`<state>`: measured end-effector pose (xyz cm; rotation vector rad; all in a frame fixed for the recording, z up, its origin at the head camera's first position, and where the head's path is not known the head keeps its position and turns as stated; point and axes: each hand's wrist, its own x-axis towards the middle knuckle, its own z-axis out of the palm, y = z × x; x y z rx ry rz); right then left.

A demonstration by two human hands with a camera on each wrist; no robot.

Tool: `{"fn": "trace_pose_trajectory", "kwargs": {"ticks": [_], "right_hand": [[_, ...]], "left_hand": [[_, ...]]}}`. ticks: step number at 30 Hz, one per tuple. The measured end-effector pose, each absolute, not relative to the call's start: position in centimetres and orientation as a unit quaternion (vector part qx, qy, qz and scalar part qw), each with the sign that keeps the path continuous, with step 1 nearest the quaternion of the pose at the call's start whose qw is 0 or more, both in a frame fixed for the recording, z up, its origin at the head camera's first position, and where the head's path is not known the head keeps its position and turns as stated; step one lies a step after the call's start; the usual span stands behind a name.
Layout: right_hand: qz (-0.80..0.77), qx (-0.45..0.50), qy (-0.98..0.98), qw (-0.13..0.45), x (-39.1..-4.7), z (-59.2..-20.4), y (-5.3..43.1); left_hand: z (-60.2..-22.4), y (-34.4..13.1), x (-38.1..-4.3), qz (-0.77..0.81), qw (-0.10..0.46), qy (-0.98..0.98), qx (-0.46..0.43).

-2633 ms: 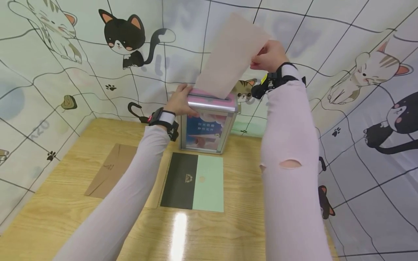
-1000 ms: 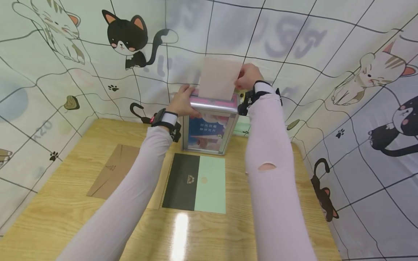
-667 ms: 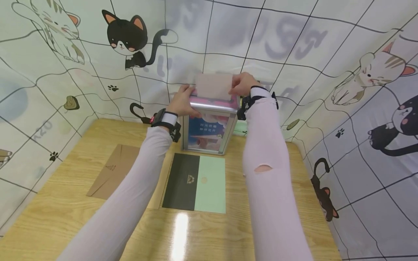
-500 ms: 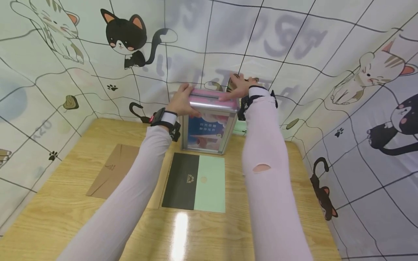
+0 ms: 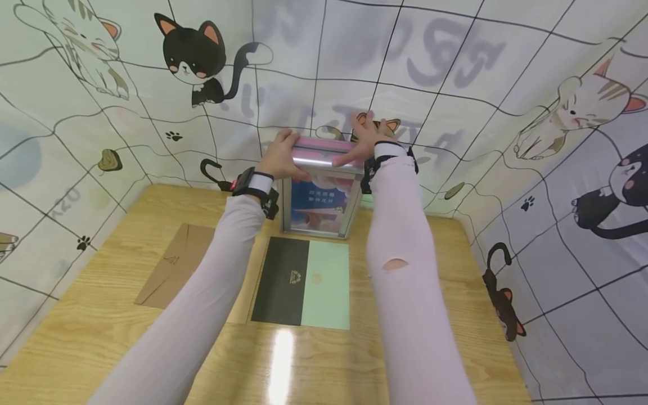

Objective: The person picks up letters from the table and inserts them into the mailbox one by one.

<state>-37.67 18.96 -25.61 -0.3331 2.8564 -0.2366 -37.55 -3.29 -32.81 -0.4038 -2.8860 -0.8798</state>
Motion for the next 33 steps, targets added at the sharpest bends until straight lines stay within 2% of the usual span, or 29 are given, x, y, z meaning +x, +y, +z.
{"fn": "trace_pose_trajectory", "kwargs": {"ticks": [10, 17, 24, 33], "right_hand": [[-0.104, -0.123, 0.983, 0.090, -38.4, -30.2, 19.4], [-0.136, -0.148, 0.979, 0.044, -37.3, -30.5, 18.6], [-0.131, -0.135, 0.981, 0.045, -37.4, -30.6, 18.4], [-0.132, -0.145, 0.980, 0.024, -38.3, -31.3, 18.9]], "left_hand": [[-33.3, -2.9, -37.6, -0.281, 0.040, -0.949, -0.141], [-33.0, -3.3, -37.5, -0.269, 0.047, -0.952, -0.140], [-33.1, -3.6, -37.6, -0.273, 0.041, -0.949, -0.154], [-31.9, -3.6, -38.0, -0.130, 0.008, -0.981, -0.141]]}}
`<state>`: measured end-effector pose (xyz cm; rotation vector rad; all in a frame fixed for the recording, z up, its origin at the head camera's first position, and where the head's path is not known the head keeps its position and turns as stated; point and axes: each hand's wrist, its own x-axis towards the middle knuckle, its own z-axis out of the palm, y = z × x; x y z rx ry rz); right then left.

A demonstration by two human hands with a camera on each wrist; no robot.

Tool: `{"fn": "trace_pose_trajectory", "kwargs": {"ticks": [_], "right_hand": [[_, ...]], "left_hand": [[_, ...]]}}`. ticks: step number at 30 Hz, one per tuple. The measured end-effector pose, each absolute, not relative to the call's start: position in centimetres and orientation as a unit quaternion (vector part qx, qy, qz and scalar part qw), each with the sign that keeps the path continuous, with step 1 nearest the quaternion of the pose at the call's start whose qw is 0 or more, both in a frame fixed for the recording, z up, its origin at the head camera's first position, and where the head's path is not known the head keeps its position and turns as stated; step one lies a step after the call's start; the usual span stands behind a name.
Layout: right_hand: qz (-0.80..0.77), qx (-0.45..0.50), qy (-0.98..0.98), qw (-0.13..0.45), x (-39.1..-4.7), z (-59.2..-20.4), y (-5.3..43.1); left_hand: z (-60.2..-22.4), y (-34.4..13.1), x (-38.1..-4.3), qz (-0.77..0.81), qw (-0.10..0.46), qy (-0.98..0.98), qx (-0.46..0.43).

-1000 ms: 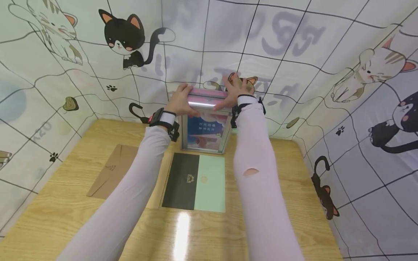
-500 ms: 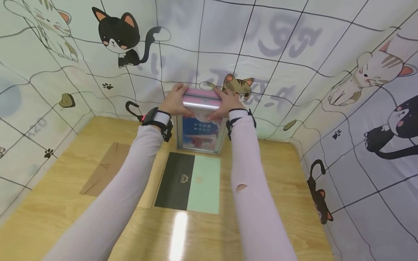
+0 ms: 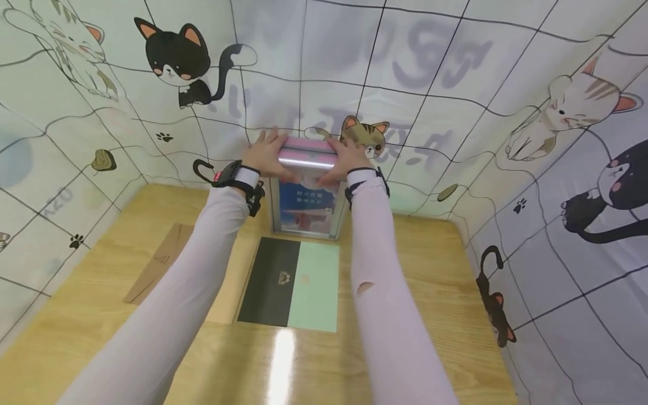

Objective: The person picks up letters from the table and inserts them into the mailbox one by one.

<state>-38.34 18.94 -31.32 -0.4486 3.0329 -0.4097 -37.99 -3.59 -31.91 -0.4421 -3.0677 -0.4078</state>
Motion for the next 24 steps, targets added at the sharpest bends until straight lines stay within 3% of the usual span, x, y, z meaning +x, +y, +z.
{"fn": "trace_pose_trajectory", "kwargs": {"ticks": [11, 24], "right_hand": [[-0.133, -0.142, 0.980, 0.033, -37.9, -30.7, 19.0], [-0.139, -0.147, 0.979, 0.039, -37.3, -30.5, 18.5]], "left_hand": [[-31.0, -7.3, -37.5, -0.131, 0.020, -0.984, -0.117], [-31.4, -15.8, -35.2, -0.117, 0.028, -0.992, -0.027]]}}
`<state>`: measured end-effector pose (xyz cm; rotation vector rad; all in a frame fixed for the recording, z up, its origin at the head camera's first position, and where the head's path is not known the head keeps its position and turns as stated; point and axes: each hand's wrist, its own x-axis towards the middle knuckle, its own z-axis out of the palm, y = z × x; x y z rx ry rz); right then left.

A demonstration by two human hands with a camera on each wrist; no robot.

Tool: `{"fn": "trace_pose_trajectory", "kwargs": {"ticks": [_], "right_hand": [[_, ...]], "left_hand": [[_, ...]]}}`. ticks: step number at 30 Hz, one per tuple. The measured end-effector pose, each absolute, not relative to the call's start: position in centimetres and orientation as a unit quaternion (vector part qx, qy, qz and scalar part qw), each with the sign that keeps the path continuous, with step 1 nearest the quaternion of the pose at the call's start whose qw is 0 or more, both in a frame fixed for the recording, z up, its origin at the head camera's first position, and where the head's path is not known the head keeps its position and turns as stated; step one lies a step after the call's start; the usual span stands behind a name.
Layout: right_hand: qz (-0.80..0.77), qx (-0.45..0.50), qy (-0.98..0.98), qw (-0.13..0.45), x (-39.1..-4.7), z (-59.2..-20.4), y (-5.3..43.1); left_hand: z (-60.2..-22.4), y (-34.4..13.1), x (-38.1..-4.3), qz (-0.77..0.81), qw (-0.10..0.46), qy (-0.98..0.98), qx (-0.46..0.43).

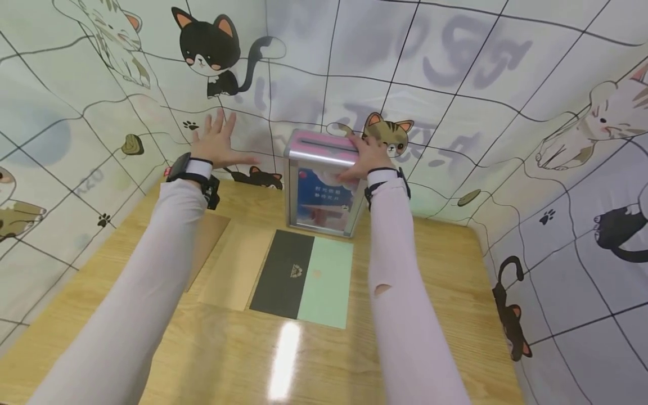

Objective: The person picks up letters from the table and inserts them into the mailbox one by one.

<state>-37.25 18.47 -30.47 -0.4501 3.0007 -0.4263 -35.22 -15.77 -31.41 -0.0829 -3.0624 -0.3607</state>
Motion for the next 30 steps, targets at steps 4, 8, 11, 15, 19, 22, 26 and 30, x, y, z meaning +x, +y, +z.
{"fn": "trace_pose_trajectory", "kwargs": {"ticks": [4, 8, 11, 15, 19, 22, 26, 30], "right_hand": [[-0.137, -0.147, 0.979, 0.036, -37.2, -30.3, 18.5], [-0.138, -0.147, 0.979, 0.033, -37.2, -30.3, 18.5], [-0.141, -0.144, 0.979, 0.028, -37.2, -30.4, 18.5], [-0.146, -0.139, 0.979, 0.029, -37.2, -30.6, 18.3], [-0.143, -0.138, 0.980, 0.029, -37.2, -31.0, 18.3], [-0.141, -0.138, 0.980, 0.023, -37.4, -31.2, 18.3], [-0.136, -0.136, 0.981, 0.019, -37.7, -31.3, 18.4], [-0.136, -0.135, 0.981, 0.015, -37.9, -31.4, 18.7]], "left_hand": [[-31.6, -17.4, -35.2, -0.120, 0.035, -0.992, -0.014], [-32.1, -18.7, -35.1, -0.119, 0.035, -0.992, -0.007], [-32.3, -19.4, -34.9, -0.119, 0.033, -0.992, -0.004], [-32.6, -20.2, -34.2, -0.123, 0.029, -0.992, 0.001], [-32.8, -20.8, -33.7, -0.120, 0.025, -0.992, 0.012], [-32.9, -21.4, -33.5, -0.125, 0.023, -0.991, 0.027], [-33.2, -21.9, -33.4, -0.138, 0.017, -0.990, 0.038], [-33.7, -22.3, -33.4, -0.153, 0.014, -0.987, 0.039]]}}
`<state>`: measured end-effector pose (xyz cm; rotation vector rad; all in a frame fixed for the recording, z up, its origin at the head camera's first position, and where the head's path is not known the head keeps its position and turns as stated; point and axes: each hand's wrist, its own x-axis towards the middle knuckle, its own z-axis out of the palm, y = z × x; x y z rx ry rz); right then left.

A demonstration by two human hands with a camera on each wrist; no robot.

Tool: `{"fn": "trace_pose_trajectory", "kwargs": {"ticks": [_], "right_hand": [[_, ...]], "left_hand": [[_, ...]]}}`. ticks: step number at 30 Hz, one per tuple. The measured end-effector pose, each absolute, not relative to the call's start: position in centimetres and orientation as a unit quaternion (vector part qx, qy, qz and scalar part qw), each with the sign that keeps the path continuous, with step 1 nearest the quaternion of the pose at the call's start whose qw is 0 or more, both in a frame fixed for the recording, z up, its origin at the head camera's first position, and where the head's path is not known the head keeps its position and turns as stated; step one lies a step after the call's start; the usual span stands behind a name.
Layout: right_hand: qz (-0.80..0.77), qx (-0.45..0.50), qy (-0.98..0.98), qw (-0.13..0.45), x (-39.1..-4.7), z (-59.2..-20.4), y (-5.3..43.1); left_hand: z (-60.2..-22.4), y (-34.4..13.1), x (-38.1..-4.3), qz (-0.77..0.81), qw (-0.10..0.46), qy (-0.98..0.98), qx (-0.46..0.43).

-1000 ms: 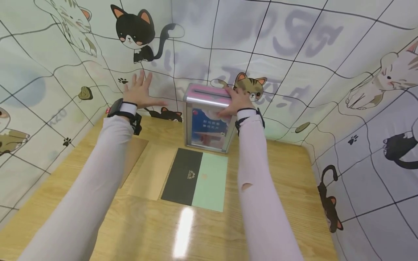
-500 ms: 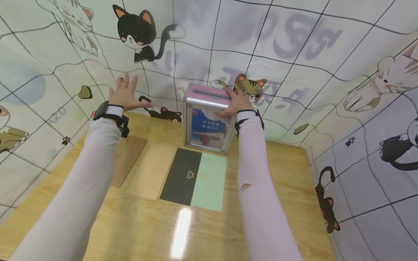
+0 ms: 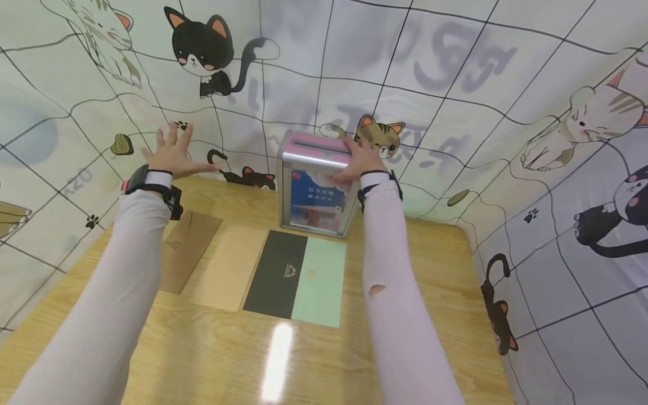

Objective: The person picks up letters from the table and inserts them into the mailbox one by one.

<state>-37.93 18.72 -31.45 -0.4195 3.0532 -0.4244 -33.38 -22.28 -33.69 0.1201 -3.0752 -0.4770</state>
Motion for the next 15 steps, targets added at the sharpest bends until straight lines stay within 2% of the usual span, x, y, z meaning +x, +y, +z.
{"fn": "trace_pose_trajectory", "kwargs": {"ticks": [15], "right_hand": [[-0.135, -0.141, 0.981, 0.009, -37.3, -31.2, 18.7]], "left_hand": [[-34.3, -25.3, -32.8, -0.143, -0.005, -0.987, 0.072]]}}
